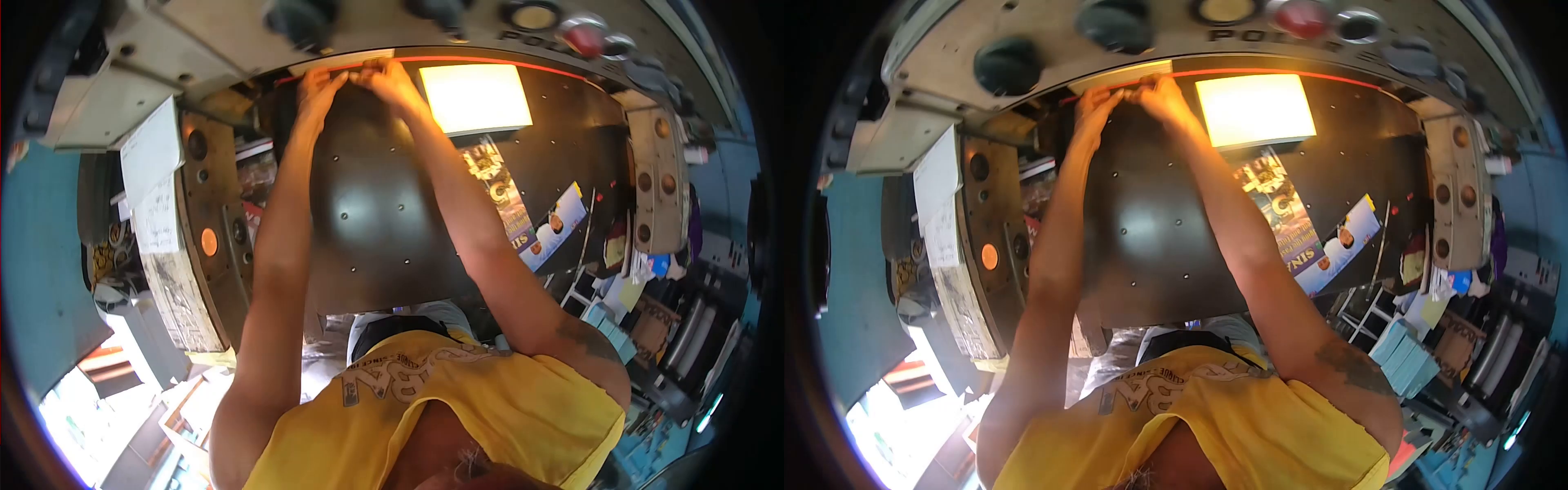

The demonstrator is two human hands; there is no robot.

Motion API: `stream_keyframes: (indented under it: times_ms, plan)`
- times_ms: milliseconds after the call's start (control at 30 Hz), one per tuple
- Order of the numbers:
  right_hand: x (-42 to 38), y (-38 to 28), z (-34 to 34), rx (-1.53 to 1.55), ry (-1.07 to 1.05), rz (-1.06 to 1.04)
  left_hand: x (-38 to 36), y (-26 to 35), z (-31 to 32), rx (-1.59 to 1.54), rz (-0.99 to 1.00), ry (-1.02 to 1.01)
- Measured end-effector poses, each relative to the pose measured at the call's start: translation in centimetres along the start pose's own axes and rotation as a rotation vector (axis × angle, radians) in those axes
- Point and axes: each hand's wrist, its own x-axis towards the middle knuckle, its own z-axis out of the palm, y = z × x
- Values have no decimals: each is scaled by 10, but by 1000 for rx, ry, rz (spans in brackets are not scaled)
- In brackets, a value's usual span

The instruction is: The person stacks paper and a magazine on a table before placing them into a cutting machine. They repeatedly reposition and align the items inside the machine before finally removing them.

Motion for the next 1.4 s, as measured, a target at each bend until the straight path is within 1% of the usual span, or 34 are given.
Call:
stream_keyframes:
  times_ms: [33, 100, 167, 233, 300, 400, 433, 500, 600, 633, 700, 733, 833, 867, 1000, 1100, 1133, 1200, 1267, 1300, 1400]
  plan:
    - [-43, -34, -17, 16, 30, -31, -16, 8, 8, -9, -67, -44]
    - [-99, -28, -51, 35, 102, -112, -55, 20, 25, -12, -228, -135]
    - [-155, -13, -97, 45, 390, -36, -82, 10, 53, -37, -265, -238]
    - [-190, 9, -157, -109, 641, -157, -100, 25, 77, -69, -292, -369]
    - [-191, 45, -216, -174, 796, 71, -115, 48, 96, -92, -368, -490]
    - [-179, 57, -267, 141, 614, 137, -140, 62, 125, -42, -301, -383]
    - [-172, 60, -271, 188, 575, 139, -143, 56, 135, -43, -302, -301]
    - [-159, 65, -272, 288, 487, 142, -151, 47, 147, -42, -299, -126]
    - [-140, 66, -261, 232, 488, 192, -159, 44, 159, -82, -198, -60]
    - [-131, 68, -257, 209, 500, 162, -154, 40, 162, -116, -141, -58]
    - [-116, 69, -247, 157, 527, 98, -145, 40, 165, -52, -162, -21]
    - [-106, 68, -246, 154, 572, 132, -136, 43, 165, -74, -175, -25]
    - [-75, 61, -241, 181, 550, 134, -105, 50, 169, -138, -134, 38]
    - [-63, 59, -236, 185, 584, 162, -93, 52, 169, -132, -142, 71]
    - [-19, 50, -211, 194, 648, 175, -49, 39, 169, -17, -170, 312]
    - [-1, 29, -201, 139, 652, 254, -45, 38, 157, 82, -250, 268]
    - [6, 26, -197, 179, 672, 248, -44, 36, 153, 174, -203, 238]
    - [18, 21, -195, 174, 635, 277, -42, 34, 145, 358, -106, 178]
    - [27, 15, -194, 197, 593, 297, -36, 37, 146, 512, -80, 271]
    - [30, 15, -191, 216, 609, 289, -31, 35, 147, 588, -67, 316]
    - [37, 14, -185, 280, 644, 279, -14, 20, 148, 657, -19, 387]
